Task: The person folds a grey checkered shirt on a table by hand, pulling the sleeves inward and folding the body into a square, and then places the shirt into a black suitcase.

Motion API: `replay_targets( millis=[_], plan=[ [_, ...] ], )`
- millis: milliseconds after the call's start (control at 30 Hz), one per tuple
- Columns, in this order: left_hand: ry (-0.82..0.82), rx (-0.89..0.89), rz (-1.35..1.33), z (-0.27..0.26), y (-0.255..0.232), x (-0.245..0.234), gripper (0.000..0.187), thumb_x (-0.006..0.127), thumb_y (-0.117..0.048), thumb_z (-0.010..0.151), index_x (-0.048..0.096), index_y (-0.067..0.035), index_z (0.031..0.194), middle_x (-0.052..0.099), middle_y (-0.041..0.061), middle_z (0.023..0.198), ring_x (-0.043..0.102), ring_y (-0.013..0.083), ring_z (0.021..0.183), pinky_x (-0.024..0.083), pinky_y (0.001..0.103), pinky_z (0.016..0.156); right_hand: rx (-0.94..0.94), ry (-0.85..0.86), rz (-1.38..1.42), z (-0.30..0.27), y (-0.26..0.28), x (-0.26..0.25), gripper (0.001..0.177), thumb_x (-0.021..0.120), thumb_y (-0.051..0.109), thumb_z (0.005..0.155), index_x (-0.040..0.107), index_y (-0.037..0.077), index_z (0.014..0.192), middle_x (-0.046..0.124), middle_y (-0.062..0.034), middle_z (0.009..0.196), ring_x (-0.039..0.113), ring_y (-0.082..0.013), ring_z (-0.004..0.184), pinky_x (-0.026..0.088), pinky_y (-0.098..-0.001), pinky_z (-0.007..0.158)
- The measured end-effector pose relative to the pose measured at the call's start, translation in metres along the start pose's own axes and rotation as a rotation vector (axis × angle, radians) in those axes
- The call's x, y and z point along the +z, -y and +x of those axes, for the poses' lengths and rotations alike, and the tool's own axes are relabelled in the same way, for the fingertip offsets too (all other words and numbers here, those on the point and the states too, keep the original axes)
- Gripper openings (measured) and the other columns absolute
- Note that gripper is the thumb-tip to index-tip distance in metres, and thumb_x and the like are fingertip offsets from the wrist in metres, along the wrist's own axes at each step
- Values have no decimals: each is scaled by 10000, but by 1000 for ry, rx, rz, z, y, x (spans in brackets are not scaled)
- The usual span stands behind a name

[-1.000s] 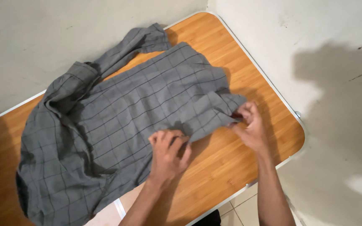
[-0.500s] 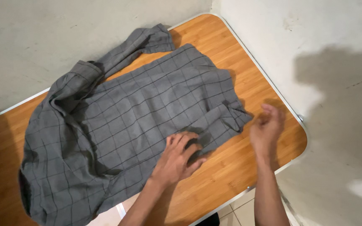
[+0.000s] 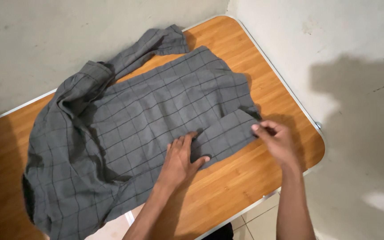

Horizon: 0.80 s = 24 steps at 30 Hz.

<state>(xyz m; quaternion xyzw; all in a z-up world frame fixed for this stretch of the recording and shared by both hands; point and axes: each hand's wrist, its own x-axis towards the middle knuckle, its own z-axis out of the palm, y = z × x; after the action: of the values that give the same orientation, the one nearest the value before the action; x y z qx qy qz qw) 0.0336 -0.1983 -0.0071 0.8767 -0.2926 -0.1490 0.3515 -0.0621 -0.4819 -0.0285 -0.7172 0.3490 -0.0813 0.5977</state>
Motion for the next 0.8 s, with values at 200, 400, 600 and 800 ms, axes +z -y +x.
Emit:
replay_targets(
  millis=[200, 400, 600, 800],
  plan=[
    [-18, 42, 22, -2, 7, -2, 816, 897, -392, 695, 552, -29, 1339, 605, 197, 1292, 533, 363, 1223, 379, 492, 1035, -61, 23, -349, 13, 25, -12, 327, 777, 302, 924, 689, 13, 798, 531, -21, 647, 410, -109, 606, 348, -305, 566],
    [-28, 76, 37, -8, 8, -4, 736, 781, -517, 785, 602, 6, 1272, 595, 229, 1188, 539, 387, 1114, 386, 495, 977, -402, 67, -581, 15, 33, -10, 558, 754, 314, 1056, 575, -64, 687, 462, -120, 659, 427, -179, 644, 359, -345, 571],
    [-81, -115, 118, -22, 28, -14, 346, 547, -339, 1050, 697, -33, 1110, 649, 193, 1150, 581, 357, 1104, 440, 473, 962, -287, -97, -701, 9, 27, 3, 189, 748, 204, 850, 752, 59, 972, 740, -80, 947, 720, -213, 916, 562, -316, 794],
    [-17, 4, 145, -49, 62, -51, 288, 692, -253, 867, 706, -62, 1082, 653, 175, 1141, 554, 352, 1131, 374, 484, 947, -508, 43, -714, 5, 54, 26, 440, 724, 316, 965, 662, 190, 1382, 545, -35, 1494, 424, -302, 1453, 423, -442, 1171]
  ],
)
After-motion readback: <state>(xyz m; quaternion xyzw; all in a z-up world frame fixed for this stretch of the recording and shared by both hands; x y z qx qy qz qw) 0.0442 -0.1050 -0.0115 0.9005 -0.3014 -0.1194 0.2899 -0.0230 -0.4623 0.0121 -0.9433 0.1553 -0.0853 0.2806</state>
